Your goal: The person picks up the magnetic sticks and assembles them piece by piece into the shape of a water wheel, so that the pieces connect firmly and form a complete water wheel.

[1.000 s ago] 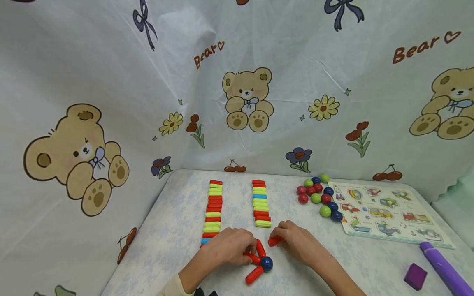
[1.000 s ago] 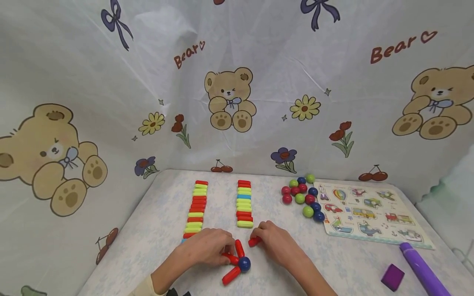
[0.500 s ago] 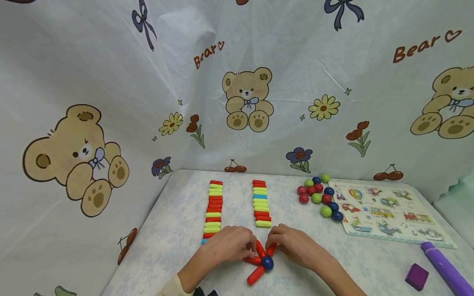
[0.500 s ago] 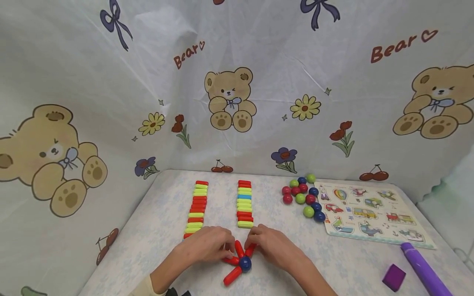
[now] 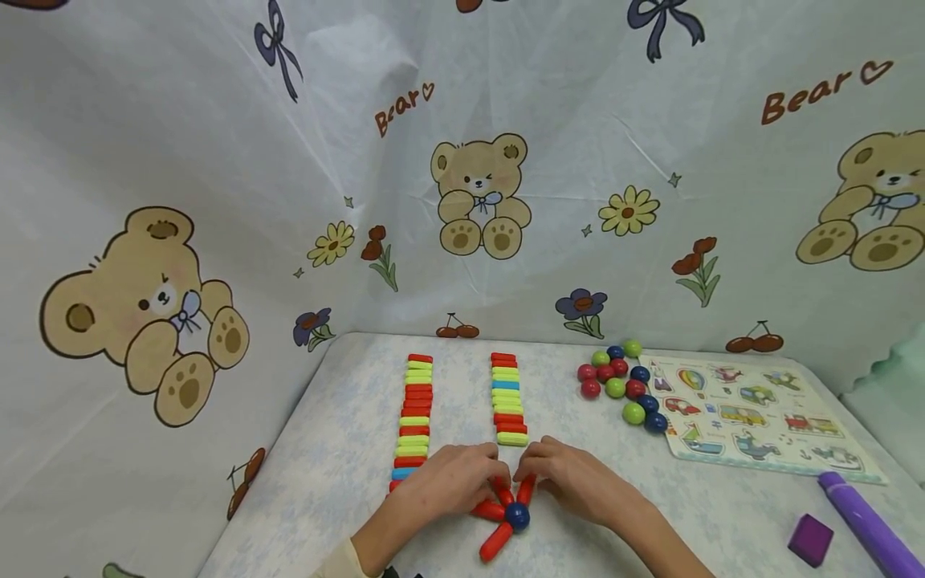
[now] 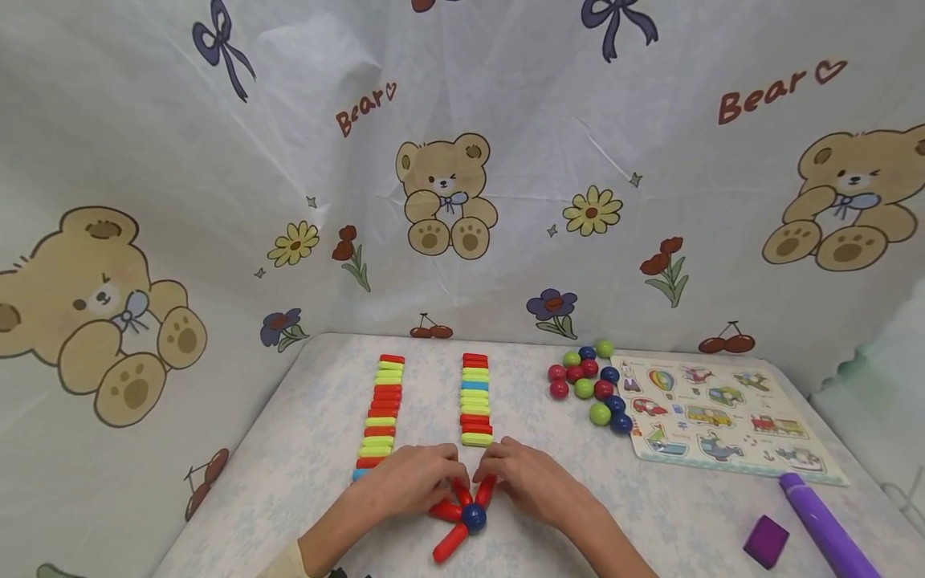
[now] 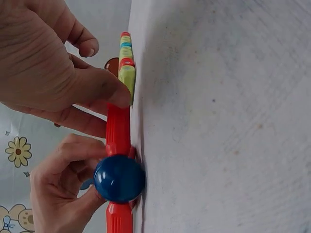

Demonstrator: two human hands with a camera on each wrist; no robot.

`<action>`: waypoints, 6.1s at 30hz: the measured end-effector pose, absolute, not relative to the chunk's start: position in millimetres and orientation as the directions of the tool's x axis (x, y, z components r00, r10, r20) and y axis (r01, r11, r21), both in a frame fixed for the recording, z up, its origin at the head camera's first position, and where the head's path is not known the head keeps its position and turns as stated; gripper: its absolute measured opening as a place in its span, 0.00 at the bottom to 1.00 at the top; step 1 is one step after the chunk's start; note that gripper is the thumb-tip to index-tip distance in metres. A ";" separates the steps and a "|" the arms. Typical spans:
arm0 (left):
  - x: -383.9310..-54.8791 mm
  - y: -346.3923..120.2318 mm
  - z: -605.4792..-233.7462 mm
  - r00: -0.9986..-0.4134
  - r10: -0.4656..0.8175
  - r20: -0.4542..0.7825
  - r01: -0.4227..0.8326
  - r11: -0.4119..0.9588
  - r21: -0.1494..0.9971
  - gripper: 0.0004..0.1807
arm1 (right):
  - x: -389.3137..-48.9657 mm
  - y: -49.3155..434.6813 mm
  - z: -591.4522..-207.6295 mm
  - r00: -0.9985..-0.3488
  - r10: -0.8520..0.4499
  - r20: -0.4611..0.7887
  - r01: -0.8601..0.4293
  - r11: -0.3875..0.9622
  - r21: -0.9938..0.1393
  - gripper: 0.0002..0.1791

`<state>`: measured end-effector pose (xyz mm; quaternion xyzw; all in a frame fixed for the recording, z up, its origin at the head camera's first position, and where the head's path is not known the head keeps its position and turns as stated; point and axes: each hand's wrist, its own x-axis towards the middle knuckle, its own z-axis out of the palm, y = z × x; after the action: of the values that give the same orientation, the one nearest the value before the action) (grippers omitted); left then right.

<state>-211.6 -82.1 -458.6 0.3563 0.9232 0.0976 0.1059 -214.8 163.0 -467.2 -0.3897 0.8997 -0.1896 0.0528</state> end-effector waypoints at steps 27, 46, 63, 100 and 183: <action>-210.3 -85.4 -452.7 -0.759 0.617 -0.209 0.552 0.779 0.296 0.14 | -220.4 167.9 -480.5 -0.802 -0.580 0.144 -0.596 0.760 -0.260 0.19; -210.9 -83.7 -462.2 -0.763 0.643 -0.061 0.618 0.754 0.221 0.11 | -216.9 159.0 -471.2 -0.693 -0.707 0.142 -0.712 0.638 -0.294 0.19; -211.5 -80.8 -462.3 -0.759 0.645 -0.092 0.619 0.758 0.207 0.07 | -234.1 156.0 -473.4 -0.755 -0.641 0.139 -0.655 0.725 -0.214 0.26; -197.9 -72.3 -450.7 -0.721 0.692 -0.039 0.649 0.694 0.312 0.10 | -222.3 173.7 -442.2 -0.706 -0.684 -0.184 -0.536 0.686 -0.493 0.13; -185.8 -58.3 -449.7 -0.760 0.641 -0.113 0.575 0.742 0.343 0.09 | -261.7 312.7 -436.9 -0.977 -0.213 -0.018 -0.203 0.949 -0.241 0.15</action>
<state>-185.8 -58.3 -449.7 0.3281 0.9266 0.1456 0.1123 -261.7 312.7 -436.9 -0.1054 0.9869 -0.1200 0.0219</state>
